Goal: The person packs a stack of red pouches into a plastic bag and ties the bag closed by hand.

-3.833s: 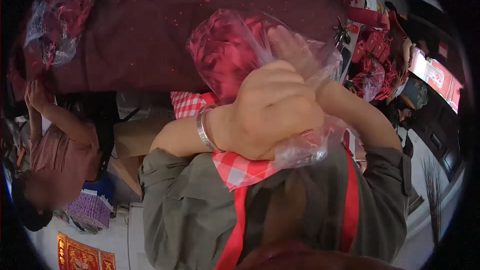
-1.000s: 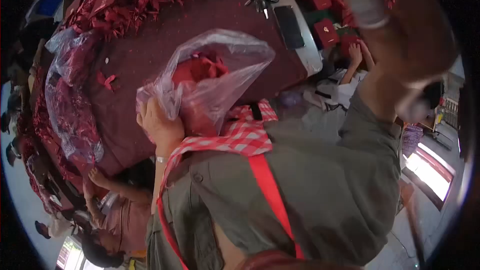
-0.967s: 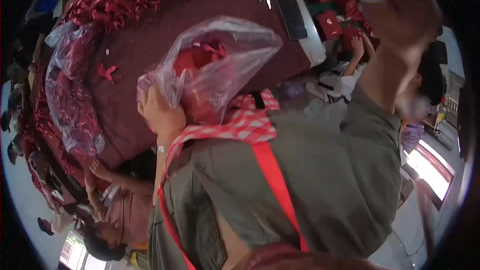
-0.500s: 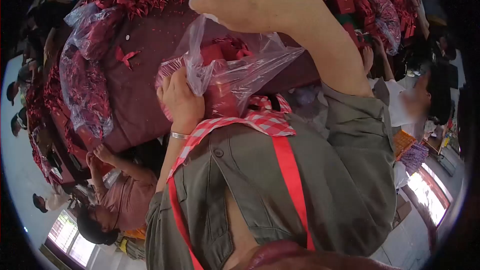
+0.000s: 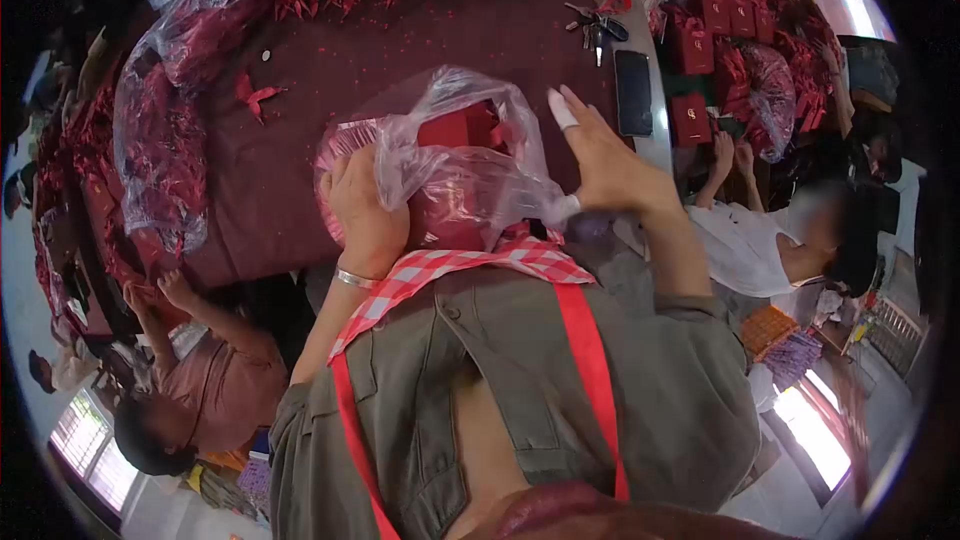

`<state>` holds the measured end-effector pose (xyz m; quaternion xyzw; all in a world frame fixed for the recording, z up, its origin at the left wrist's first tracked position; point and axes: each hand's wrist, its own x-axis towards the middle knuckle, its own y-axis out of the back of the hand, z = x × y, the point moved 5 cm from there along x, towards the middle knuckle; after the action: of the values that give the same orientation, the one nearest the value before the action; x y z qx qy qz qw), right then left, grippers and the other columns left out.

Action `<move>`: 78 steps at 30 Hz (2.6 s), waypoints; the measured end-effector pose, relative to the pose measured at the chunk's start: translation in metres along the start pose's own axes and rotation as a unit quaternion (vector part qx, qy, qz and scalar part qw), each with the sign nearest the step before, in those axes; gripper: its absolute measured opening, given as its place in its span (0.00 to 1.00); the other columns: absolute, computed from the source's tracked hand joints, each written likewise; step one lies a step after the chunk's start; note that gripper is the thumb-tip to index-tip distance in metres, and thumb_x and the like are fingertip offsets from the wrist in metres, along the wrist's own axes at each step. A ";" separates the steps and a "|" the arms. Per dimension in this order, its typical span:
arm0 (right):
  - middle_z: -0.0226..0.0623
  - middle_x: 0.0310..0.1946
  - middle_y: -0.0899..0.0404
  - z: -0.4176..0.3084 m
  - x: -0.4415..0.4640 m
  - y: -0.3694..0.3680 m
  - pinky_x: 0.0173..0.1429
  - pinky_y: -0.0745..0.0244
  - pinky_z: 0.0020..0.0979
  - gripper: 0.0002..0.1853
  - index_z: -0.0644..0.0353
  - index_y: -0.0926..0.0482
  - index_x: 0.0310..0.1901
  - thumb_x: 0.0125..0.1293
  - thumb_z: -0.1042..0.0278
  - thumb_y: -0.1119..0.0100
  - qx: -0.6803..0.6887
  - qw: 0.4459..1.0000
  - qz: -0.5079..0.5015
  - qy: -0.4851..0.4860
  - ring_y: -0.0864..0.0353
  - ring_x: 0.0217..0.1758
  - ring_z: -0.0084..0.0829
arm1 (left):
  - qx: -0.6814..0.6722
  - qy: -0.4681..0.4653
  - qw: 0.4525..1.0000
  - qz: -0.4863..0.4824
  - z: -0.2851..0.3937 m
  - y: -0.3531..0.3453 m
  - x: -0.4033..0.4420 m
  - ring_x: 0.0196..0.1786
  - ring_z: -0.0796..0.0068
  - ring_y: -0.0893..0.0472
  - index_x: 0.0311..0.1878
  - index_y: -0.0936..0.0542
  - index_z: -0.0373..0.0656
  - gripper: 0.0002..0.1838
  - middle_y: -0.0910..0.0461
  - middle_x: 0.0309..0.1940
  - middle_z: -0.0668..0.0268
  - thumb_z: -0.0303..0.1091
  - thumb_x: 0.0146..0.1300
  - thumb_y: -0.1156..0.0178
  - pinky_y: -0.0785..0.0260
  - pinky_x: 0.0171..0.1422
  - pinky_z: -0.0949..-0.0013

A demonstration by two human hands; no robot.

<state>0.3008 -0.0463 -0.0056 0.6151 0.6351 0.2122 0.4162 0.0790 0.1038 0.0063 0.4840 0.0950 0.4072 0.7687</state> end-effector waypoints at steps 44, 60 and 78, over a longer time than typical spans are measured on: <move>0.42 0.49 0.26 -0.132 0.041 0.001 0.69 0.51 0.53 0.15 0.63 0.24 0.37 0.50 0.63 0.39 0.135 0.907 0.297 0.265 0.29 0.59 0.45 | -0.268 0.125 0.954 0.056 -0.040 -0.040 -0.028 0.37 0.64 0.28 0.38 0.27 0.43 0.10 0.27 0.30 0.64 0.29 0.51 0.43 0.40 0.43 0.63; 0.45 0.56 0.29 -0.123 0.038 -0.051 0.69 0.50 0.48 0.15 0.62 0.22 0.41 0.52 0.65 0.48 -0.064 0.946 0.199 0.249 0.39 0.67 0.44 | -0.130 -0.164 0.977 -0.049 0.023 0.022 0.012 0.29 0.58 0.26 0.33 0.28 0.39 0.14 0.27 0.24 0.62 0.21 0.38 0.45 0.37 0.37 0.62; 0.40 0.51 0.25 -0.084 0.067 -0.076 0.69 0.49 0.49 0.18 0.56 0.23 0.44 0.50 0.61 0.42 0.028 0.957 0.179 0.228 0.34 0.65 0.42 | -0.137 -0.153 0.974 -0.091 -0.004 -0.026 0.012 0.26 0.67 0.25 0.35 0.27 0.43 0.19 0.24 0.27 0.67 0.25 0.32 0.39 0.41 0.32 0.63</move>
<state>0.1954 0.0269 -0.0361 0.6659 0.5981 0.3996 0.1981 0.0990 0.1102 -0.0144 0.4201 -0.0365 0.2658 0.8669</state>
